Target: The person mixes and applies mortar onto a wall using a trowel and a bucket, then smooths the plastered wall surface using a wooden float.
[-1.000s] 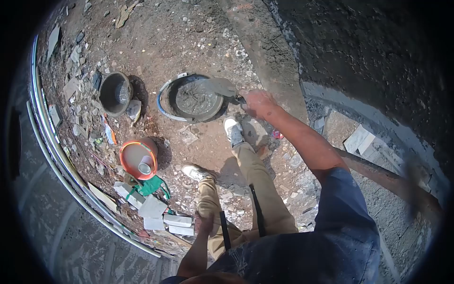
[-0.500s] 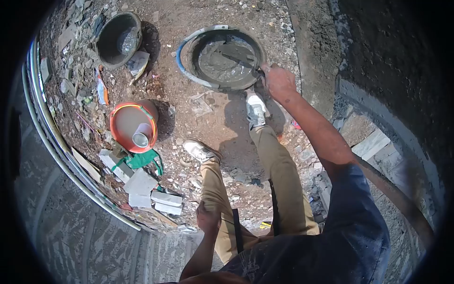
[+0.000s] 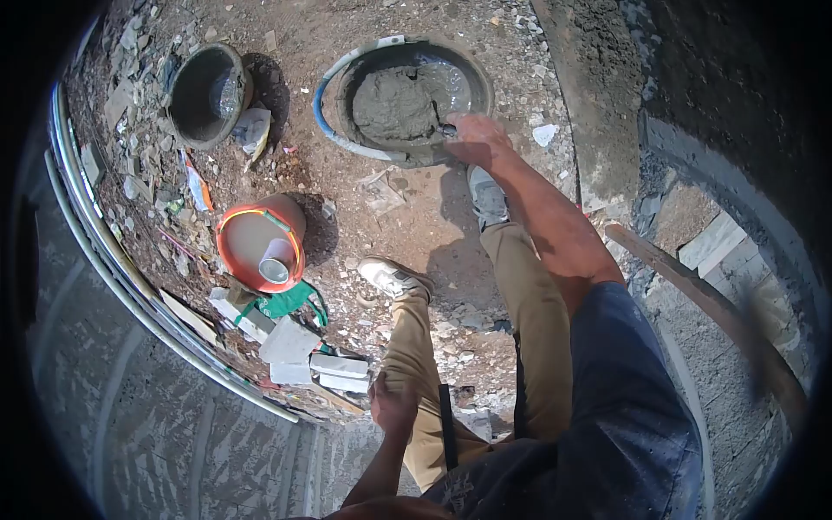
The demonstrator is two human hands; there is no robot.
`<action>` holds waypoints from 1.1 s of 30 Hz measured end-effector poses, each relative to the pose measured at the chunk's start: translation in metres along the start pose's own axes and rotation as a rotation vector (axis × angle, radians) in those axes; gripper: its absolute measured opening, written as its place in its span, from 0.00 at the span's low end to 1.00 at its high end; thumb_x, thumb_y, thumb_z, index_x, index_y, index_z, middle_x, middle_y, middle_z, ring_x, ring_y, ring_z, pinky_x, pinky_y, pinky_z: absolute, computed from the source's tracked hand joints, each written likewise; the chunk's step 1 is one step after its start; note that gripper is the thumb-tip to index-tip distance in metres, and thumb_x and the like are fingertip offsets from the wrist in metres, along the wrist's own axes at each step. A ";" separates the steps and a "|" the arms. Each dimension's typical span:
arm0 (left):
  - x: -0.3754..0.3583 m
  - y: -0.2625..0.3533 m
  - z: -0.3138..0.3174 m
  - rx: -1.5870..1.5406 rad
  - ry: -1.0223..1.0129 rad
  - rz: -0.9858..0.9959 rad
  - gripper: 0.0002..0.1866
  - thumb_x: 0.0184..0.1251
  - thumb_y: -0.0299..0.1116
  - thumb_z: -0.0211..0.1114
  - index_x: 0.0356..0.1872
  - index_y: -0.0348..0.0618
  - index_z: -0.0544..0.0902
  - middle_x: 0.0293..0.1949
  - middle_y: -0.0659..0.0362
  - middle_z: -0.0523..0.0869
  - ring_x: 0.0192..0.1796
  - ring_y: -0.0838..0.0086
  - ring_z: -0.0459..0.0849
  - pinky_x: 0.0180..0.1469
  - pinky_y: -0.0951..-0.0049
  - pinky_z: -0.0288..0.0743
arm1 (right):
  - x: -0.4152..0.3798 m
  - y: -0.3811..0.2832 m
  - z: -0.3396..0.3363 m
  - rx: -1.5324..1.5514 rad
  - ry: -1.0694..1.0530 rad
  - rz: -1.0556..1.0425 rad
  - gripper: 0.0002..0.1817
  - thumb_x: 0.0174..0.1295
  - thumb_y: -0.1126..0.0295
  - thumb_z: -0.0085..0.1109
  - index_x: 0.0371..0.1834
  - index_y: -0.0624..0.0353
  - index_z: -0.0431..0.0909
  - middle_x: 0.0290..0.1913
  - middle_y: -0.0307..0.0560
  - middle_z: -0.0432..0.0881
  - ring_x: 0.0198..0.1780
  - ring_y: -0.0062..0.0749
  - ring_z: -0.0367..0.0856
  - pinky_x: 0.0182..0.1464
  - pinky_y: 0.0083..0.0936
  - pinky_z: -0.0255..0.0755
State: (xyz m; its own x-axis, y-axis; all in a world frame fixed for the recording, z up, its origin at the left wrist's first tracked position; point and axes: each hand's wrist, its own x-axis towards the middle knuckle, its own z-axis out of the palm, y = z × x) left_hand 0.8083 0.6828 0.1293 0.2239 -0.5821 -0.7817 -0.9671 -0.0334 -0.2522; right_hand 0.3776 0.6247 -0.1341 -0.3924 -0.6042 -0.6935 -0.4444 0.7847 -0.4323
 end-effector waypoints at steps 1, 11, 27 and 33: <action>0.003 -0.001 0.000 0.007 0.026 0.036 0.38 0.51 0.52 0.70 0.63 0.41 0.76 0.59 0.47 0.80 0.62 0.49 0.77 0.64 0.53 0.71 | -0.008 0.001 -0.015 0.002 -0.072 0.059 0.32 0.54 0.53 0.64 0.62 0.52 0.79 0.50 0.60 0.85 0.54 0.58 0.83 0.59 0.47 0.75; 0.013 -0.033 -0.004 0.107 0.030 0.173 0.48 0.54 0.60 0.68 0.72 0.38 0.67 0.61 0.40 0.78 0.63 0.48 0.77 0.64 0.55 0.72 | -0.091 -0.049 -0.032 0.109 0.386 -0.295 0.20 0.56 0.59 0.68 0.51 0.54 0.79 0.35 0.53 0.83 0.37 0.53 0.84 0.39 0.45 0.77; 0.051 -0.059 -0.013 0.430 -0.215 0.180 0.67 0.47 0.69 0.71 0.82 0.65 0.36 0.61 0.43 0.75 0.62 0.53 0.79 0.64 0.56 0.72 | -0.228 0.132 -0.332 0.707 0.113 -0.041 0.17 0.68 0.56 0.60 0.37 0.61 0.75 0.22 0.33 0.74 0.20 0.17 0.70 0.26 0.21 0.66; 0.056 -0.045 -0.005 0.414 -0.356 0.054 0.67 0.53 0.67 0.69 0.81 0.51 0.33 0.62 0.38 0.77 0.70 0.50 0.71 0.70 0.57 0.64 | -0.456 0.140 -0.383 0.652 0.673 0.318 0.19 0.68 0.61 0.59 0.57 0.60 0.80 0.27 0.31 0.76 0.24 0.09 0.66 0.28 0.14 0.60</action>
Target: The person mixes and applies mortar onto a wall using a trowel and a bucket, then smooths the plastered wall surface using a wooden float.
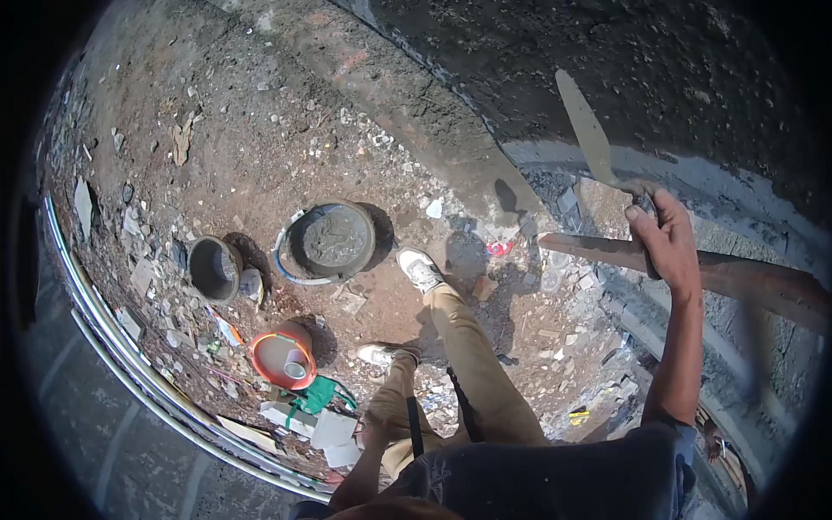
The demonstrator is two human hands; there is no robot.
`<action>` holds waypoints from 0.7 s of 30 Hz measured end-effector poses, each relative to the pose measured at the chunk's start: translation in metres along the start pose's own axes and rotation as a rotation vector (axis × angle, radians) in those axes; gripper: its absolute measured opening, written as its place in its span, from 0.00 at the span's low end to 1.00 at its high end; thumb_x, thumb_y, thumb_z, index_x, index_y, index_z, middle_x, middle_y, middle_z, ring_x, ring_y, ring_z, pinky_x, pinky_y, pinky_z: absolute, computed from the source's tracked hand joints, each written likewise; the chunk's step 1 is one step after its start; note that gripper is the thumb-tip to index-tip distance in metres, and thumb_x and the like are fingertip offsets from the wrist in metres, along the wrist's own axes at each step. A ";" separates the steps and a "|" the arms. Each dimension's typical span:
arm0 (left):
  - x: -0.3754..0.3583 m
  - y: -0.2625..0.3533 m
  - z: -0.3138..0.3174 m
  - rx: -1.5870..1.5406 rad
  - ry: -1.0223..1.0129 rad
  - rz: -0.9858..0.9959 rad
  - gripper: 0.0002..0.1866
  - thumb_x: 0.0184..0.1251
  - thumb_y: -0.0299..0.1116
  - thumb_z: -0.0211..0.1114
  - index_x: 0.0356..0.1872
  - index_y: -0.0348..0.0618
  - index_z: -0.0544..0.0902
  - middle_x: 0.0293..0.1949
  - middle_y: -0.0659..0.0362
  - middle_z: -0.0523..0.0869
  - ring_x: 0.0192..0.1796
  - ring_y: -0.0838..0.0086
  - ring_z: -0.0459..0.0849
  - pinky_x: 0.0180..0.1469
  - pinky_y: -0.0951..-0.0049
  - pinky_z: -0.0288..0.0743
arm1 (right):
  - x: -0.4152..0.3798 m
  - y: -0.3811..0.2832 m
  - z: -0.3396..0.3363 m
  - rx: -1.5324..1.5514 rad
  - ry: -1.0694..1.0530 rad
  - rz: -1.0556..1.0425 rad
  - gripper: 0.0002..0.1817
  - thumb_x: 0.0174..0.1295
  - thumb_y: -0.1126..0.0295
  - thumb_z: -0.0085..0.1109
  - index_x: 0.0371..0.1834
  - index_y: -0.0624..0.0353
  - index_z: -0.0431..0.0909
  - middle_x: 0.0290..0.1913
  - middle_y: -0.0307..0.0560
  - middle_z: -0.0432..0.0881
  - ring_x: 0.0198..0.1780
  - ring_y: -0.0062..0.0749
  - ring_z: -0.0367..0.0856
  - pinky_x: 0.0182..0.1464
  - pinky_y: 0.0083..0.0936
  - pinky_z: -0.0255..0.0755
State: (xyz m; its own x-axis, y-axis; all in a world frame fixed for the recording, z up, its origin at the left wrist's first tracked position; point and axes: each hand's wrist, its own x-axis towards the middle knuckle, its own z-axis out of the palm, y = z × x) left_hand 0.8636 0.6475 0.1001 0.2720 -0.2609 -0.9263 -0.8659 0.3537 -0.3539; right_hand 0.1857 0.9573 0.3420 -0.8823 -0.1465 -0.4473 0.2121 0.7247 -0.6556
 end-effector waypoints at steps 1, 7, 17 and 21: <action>-0.002 0.008 -0.006 0.004 -0.015 -0.012 0.65 0.54 0.68 0.68 0.81 0.50 0.35 0.62 0.38 0.77 0.69 0.50 0.72 0.70 0.57 0.65 | -0.015 0.000 0.011 -0.007 -0.019 0.103 0.19 0.66 0.61 0.61 0.56 0.60 0.80 0.28 0.34 0.77 0.27 0.12 0.68 0.30 0.17 0.63; 0.027 0.032 0.025 -0.077 0.257 0.075 0.57 0.58 0.68 0.65 0.79 0.45 0.50 0.61 0.37 0.79 0.63 0.55 0.80 0.66 0.58 0.72 | 0.026 0.061 0.202 -0.481 -0.233 -0.030 0.22 0.59 0.61 0.61 0.55 0.60 0.73 0.40 0.66 0.83 0.44 0.65 0.81 0.49 0.47 0.74; -0.033 0.035 0.021 -0.302 0.442 0.032 0.35 0.59 0.57 0.69 0.63 0.46 0.78 0.56 0.48 0.83 0.59 0.52 0.80 0.63 0.56 0.72 | 0.152 0.053 0.587 -1.043 -0.559 -0.520 0.14 0.64 0.69 0.53 0.49 0.56 0.83 0.46 0.59 0.87 0.50 0.50 0.87 0.50 0.37 0.80; -0.046 0.047 0.001 -0.478 0.300 -0.045 0.39 0.55 0.60 0.67 0.66 0.51 0.76 0.60 0.47 0.81 0.59 0.48 0.82 0.61 0.51 0.74 | 0.108 0.085 0.603 -1.036 -0.602 -0.588 0.14 0.70 0.64 0.52 0.55 0.54 0.79 0.39 0.58 0.87 0.45 0.51 0.88 0.44 0.44 0.82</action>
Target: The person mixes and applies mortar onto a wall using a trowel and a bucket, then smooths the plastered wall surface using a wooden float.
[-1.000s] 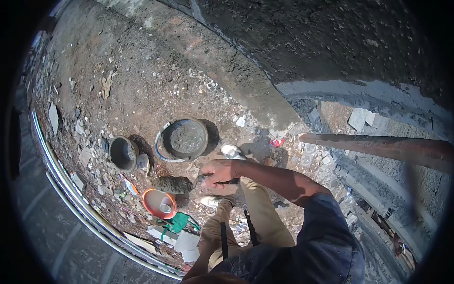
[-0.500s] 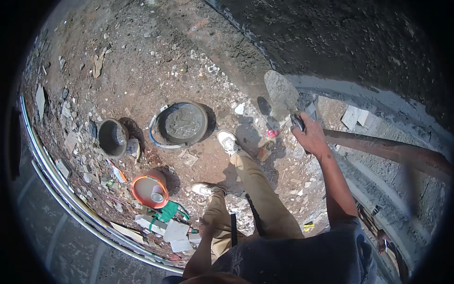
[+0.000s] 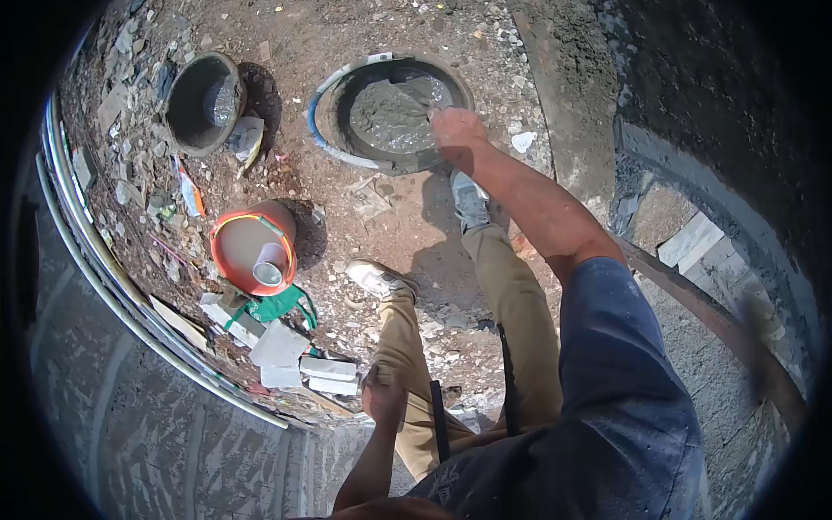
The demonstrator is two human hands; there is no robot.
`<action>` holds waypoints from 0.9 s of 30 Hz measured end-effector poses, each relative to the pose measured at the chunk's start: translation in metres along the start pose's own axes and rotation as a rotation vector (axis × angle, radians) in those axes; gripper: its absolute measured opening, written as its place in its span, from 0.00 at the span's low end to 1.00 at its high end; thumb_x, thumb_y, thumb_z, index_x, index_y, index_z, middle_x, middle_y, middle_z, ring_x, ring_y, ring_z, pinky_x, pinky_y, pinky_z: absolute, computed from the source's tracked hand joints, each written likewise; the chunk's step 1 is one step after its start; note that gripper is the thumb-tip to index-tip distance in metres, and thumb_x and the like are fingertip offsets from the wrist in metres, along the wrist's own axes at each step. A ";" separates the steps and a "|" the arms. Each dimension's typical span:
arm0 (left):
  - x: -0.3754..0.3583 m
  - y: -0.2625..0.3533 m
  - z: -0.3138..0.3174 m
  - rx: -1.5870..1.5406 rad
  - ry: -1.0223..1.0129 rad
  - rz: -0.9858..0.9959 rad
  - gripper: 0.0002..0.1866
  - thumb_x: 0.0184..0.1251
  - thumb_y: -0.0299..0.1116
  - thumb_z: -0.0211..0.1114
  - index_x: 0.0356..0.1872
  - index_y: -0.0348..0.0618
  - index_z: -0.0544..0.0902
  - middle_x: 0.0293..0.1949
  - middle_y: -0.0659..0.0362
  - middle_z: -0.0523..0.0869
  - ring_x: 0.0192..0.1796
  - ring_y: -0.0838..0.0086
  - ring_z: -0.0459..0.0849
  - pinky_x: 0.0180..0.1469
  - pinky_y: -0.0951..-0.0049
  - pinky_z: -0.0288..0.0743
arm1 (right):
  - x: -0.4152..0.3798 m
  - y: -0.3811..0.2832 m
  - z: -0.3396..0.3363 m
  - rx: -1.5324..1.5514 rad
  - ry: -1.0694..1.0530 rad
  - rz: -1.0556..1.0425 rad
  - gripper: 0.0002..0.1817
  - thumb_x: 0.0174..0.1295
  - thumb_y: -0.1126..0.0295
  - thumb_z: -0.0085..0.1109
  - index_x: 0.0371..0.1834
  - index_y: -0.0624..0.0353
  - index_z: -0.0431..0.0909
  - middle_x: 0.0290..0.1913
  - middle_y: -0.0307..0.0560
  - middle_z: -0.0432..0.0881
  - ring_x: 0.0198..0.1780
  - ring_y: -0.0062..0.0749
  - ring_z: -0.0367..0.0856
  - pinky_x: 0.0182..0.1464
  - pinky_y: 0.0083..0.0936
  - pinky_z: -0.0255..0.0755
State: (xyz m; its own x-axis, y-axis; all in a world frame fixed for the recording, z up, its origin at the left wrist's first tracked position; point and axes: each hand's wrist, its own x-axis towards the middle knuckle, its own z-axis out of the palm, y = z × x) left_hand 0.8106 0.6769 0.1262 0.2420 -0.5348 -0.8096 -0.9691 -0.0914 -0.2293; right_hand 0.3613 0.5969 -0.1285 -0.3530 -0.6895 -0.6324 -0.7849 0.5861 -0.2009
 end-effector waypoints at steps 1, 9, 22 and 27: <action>0.002 -0.006 0.004 0.044 0.024 0.031 0.39 0.54 0.60 0.67 0.66 0.50 0.77 0.60 0.47 0.81 0.59 0.47 0.82 0.61 0.51 0.74 | -0.011 0.002 -0.016 -0.081 -0.152 0.009 0.16 0.69 0.63 0.54 0.56 0.53 0.79 0.39 0.60 0.87 0.46 0.51 0.88 0.45 0.45 0.82; 0.006 -0.010 0.003 0.074 0.049 0.079 0.37 0.53 0.55 0.68 0.64 0.47 0.78 0.58 0.49 0.81 0.60 0.51 0.80 0.61 0.53 0.74 | 0.002 0.005 0.025 0.077 -0.071 0.284 0.13 0.62 0.67 0.57 0.48 0.51 0.85 0.44 0.59 0.86 0.46 0.53 0.87 0.45 0.45 0.82; 0.015 -0.031 0.013 0.114 0.086 0.061 0.36 0.54 0.58 0.68 0.63 0.53 0.79 0.60 0.49 0.79 0.62 0.53 0.79 0.64 0.57 0.72 | -0.044 0.037 0.036 0.391 0.046 0.030 0.24 0.59 0.53 0.63 0.60 0.42 0.81 0.47 0.52 0.86 0.50 0.48 0.84 0.56 0.44 0.77; 0.018 -0.005 0.000 0.231 0.094 0.053 0.36 0.53 0.59 0.69 0.62 0.53 0.80 0.58 0.49 0.81 0.59 0.53 0.80 0.62 0.56 0.73 | -0.089 0.002 -0.027 0.557 0.175 -0.072 0.23 0.54 0.54 0.68 0.53 0.50 0.79 0.35 0.52 0.85 0.40 0.55 0.86 0.40 0.49 0.78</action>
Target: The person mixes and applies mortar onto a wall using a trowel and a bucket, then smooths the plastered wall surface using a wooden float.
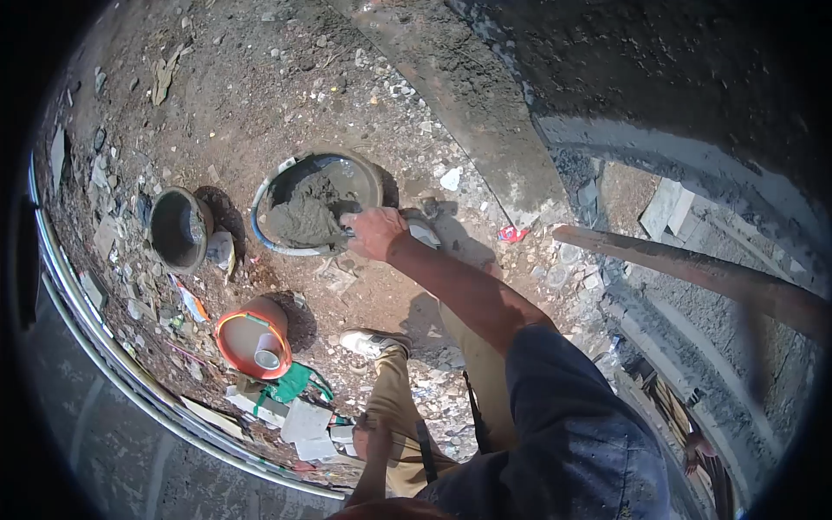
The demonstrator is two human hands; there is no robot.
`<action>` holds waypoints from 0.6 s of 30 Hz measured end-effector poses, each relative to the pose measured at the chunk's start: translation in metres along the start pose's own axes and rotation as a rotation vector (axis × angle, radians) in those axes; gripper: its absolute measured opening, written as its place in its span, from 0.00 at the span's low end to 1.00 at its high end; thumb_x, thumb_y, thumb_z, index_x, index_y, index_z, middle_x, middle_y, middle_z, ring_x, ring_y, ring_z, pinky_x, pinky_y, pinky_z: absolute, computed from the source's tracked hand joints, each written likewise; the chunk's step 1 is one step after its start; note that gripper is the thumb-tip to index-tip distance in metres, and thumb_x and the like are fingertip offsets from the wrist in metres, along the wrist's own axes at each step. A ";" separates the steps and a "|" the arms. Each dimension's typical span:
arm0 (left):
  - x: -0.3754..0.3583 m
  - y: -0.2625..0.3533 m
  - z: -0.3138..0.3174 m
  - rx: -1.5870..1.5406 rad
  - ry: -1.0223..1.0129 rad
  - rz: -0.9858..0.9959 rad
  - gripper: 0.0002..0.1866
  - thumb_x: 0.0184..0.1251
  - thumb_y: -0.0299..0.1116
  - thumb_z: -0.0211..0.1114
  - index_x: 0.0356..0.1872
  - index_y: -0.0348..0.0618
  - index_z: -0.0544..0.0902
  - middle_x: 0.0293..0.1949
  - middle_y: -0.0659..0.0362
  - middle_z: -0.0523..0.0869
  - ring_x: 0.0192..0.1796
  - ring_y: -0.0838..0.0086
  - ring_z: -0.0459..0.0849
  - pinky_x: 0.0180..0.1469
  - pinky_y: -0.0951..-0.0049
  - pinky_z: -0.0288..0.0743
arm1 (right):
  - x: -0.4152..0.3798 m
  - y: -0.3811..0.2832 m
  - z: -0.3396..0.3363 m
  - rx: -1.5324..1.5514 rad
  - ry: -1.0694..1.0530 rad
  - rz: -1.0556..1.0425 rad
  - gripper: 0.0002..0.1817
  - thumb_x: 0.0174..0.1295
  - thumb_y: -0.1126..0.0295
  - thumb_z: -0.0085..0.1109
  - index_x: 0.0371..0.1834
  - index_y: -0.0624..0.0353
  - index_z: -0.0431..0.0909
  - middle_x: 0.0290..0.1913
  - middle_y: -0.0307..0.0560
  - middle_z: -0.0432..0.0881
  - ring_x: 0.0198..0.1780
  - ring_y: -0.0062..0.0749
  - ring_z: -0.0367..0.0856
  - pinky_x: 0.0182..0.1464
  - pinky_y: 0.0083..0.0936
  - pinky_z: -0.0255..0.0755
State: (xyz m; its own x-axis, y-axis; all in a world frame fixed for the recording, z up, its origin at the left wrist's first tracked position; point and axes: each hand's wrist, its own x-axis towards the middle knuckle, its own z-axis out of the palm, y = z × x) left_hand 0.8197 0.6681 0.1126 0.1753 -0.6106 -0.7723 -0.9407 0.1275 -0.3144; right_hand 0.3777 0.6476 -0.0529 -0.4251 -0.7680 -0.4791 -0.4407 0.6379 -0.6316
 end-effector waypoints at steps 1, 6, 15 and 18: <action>0.001 0.001 -0.004 0.013 0.019 0.064 0.36 0.52 0.61 0.70 0.61 0.53 0.81 0.55 0.51 0.83 0.58 0.55 0.81 0.61 0.57 0.74 | -0.013 -0.021 -0.014 0.098 -0.024 -0.001 0.22 0.53 0.56 0.68 0.50 0.51 0.80 0.34 0.54 0.85 0.42 0.57 0.85 0.42 0.50 0.78; 0.023 0.005 0.002 0.056 0.075 0.122 0.36 0.50 0.64 0.72 0.58 0.55 0.82 0.49 0.54 0.85 0.52 0.60 0.85 0.56 0.61 0.78 | -0.055 -0.063 -0.081 0.418 -0.175 -0.117 0.25 0.57 0.59 0.67 0.55 0.61 0.80 0.38 0.57 0.85 0.44 0.51 0.86 0.43 0.41 0.80; 0.057 -0.021 0.002 -0.062 0.132 0.250 0.39 0.49 0.63 0.74 0.57 0.47 0.82 0.49 0.54 0.85 0.52 0.62 0.84 0.59 0.65 0.75 | -0.108 0.197 -0.320 0.514 0.535 0.355 0.17 0.68 0.58 0.60 0.45 0.63 0.80 0.22 0.30 0.72 0.20 0.14 0.66 0.24 0.21 0.62; 0.062 -0.026 0.019 -0.012 0.090 0.207 0.36 0.56 0.63 0.69 0.57 0.46 0.82 0.45 0.53 0.86 0.48 0.62 0.84 0.54 0.63 0.76 | -0.203 0.091 -0.389 0.398 0.647 0.478 0.20 0.67 0.59 0.62 0.55 0.63 0.81 0.23 0.29 0.71 0.22 0.14 0.65 0.25 0.18 0.59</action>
State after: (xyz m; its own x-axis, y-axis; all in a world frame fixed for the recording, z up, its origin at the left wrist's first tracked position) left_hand 0.8607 0.6418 0.0623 -0.0478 -0.6399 -0.7670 -0.9573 0.2485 -0.1476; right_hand 0.1159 0.8844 0.2241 -0.9083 -0.1667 -0.3836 0.1526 0.7219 -0.6750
